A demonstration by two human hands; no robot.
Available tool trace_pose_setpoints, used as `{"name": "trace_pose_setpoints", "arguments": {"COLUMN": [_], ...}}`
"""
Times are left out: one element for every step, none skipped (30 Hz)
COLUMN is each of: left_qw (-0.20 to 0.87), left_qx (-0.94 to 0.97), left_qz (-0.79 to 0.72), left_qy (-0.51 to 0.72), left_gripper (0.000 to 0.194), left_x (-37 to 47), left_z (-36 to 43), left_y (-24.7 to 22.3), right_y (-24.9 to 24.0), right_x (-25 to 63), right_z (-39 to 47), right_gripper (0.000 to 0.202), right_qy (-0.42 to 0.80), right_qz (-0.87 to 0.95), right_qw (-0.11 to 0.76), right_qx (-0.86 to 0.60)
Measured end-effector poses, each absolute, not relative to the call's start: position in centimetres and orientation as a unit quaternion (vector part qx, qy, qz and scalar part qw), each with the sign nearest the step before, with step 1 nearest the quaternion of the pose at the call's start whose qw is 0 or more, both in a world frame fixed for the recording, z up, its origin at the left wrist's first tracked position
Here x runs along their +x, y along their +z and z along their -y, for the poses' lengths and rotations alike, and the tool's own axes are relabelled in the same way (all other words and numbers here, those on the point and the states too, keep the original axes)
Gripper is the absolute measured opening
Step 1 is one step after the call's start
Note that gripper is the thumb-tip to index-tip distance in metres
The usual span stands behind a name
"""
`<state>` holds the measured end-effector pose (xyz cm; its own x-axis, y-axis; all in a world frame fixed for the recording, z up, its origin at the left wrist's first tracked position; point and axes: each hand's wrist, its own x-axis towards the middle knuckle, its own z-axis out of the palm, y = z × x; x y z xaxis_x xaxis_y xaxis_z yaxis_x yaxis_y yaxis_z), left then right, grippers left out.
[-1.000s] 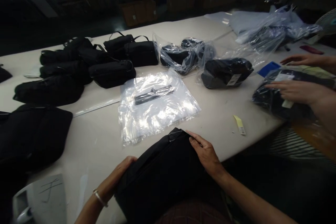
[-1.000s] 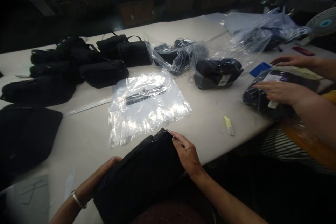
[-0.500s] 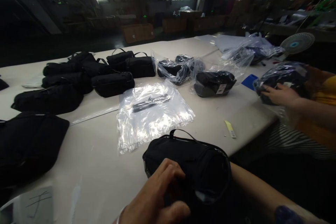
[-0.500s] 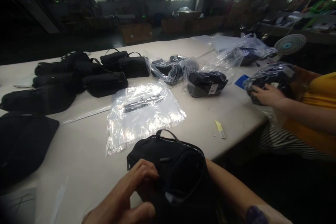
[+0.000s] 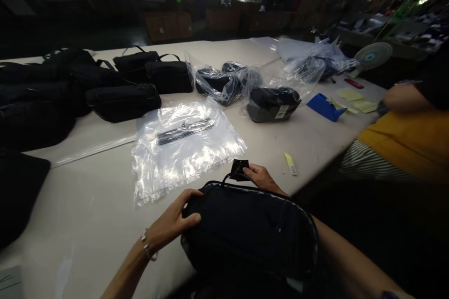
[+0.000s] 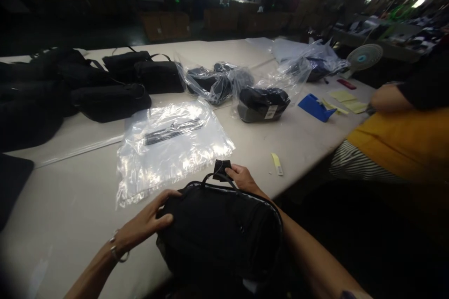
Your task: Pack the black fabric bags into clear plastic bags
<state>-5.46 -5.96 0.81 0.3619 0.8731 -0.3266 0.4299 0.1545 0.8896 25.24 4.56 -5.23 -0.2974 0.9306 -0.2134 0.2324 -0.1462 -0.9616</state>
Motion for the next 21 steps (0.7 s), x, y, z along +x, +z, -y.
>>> {"name": "trace_pose_setpoints", "arguments": {"left_qw": [0.553,0.557,0.556,0.548,0.534,0.513,0.490,0.469,0.448,0.428,0.408,0.389,0.369,0.346,0.324,0.304,0.286,0.271,0.262,0.259,0.256], "left_qx": [0.605,0.592,0.584,0.579,0.581,0.587,0.597,0.606,0.613,0.616,0.617,0.620,0.625,0.630,0.633,0.632,0.629,0.624,0.621,0.624,0.631], "left_qz": [-0.535,-0.545,-0.556,-0.567,-0.581,-0.594,-0.604,-0.612,-0.619,-0.628,-0.637,-0.644,-0.650,-0.656,-0.663,-0.672,-0.681,-0.690,-0.697,-0.698,-0.696], "left_qy": [0.203,0.205,0.205,0.204,0.202,0.199,0.197,0.197,0.201,0.209,0.217,0.222,0.226,0.230,0.233,0.237,0.242,0.246,0.245,0.238,0.227], "left_gripper": [0.055,0.056,0.057,0.059,0.063,0.067,0.070,0.073,0.074,0.073,0.071,0.069,0.066,0.062,0.057,0.051,0.046,0.042,0.040,0.039,0.039], "left_x": [-5.6,-5.6,-5.7,-5.7,-5.6,-5.5,-5.2,-4.8,-4.3,-3.8,-3.2,-2.7,-2.3,-2.1,-2.1,-2.3,-2.7,-3.3,-4.0,-4.7,-5.3], "left_z": [6.9,7.8,8.7,9.4,10.1,10.7,11.2,11.7,12.0,12.2,12.4,12.5,12.5,12.4,12.3,12.2,12.1,12.0,11.9,11.8,11.5], "left_y": [0.8,0.8,0.7,0.5,0.4,0.2,0.1,-0.1,-0.2,-0.3,-0.4,-0.5,-0.5,-0.5,-0.4,-0.3,-0.1,0.1,0.4,0.6,0.8], "right_y": [-4.8,-4.3,-4.0,-3.7,-3.5,-3.4,-3.4,-3.6,-3.7,-4.0,-4.3,-4.6,-4.9,-5.2,-5.5,-5.9,-6.3,-6.7,-7.1,-7.4,-7.8], "right_x": [26.0,26.9,27.8,28.8,29.7,30.5,31.3,31.9,32.5,32.9,33.1,33.2,33.1,32.9,32.4,31.8,31.1,30.2,29.3,28.4,27.7], "right_z": [-4.7,-4.7,-4.6,-4.5,-4.2,-3.9,-3.6,-3.4,-3.2,-3.1,-3.2,-3.3,-3.4,-3.5,-3.5,-3.5,-3.3,-3.0,-2.7,-2.4,-2.0], "right_gripper": [0.050,0.047,0.044,0.041,0.038,0.037,0.036,0.036,0.036,0.036,0.037,0.038,0.040,0.040,0.041,0.042,0.044,0.044,0.044,0.043,0.041], "right_qy": [0.547,0.523,0.495,0.469,0.453,0.454,0.470,0.501,0.542,0.583,0.617,0.643,0.664,0.683,0.701,0.718,0.730,0.736,0.735,0.733,0.716], "right_qz": [0.577,0.581,0.585,0.584,0.578,0.566,0.553,0.542,0.533,0.526,0.517,0.510,0.503,0.496,0.488,0.483,0.482,0.482,0.484,0.485,0.495], "right_qw": [0.324,0.343,0.363,0.384,0.399,0.403,0.397,0.377,0.345,0.309,0.276,0.251,0.231,0.216,0.205,0.196,0.191,0.192,0.198,0.206,0.218], "right_qx": [-0.513,-0.521,-0.530,-0.540,-0.550,-0.558,-0.562,-0.560,-0.551,-0.537,-0.524,-0.514,-0.503,-0.491,-0.478,-0.462,-0.446,-0.435,-0.432,-0.430,-0.442]}}
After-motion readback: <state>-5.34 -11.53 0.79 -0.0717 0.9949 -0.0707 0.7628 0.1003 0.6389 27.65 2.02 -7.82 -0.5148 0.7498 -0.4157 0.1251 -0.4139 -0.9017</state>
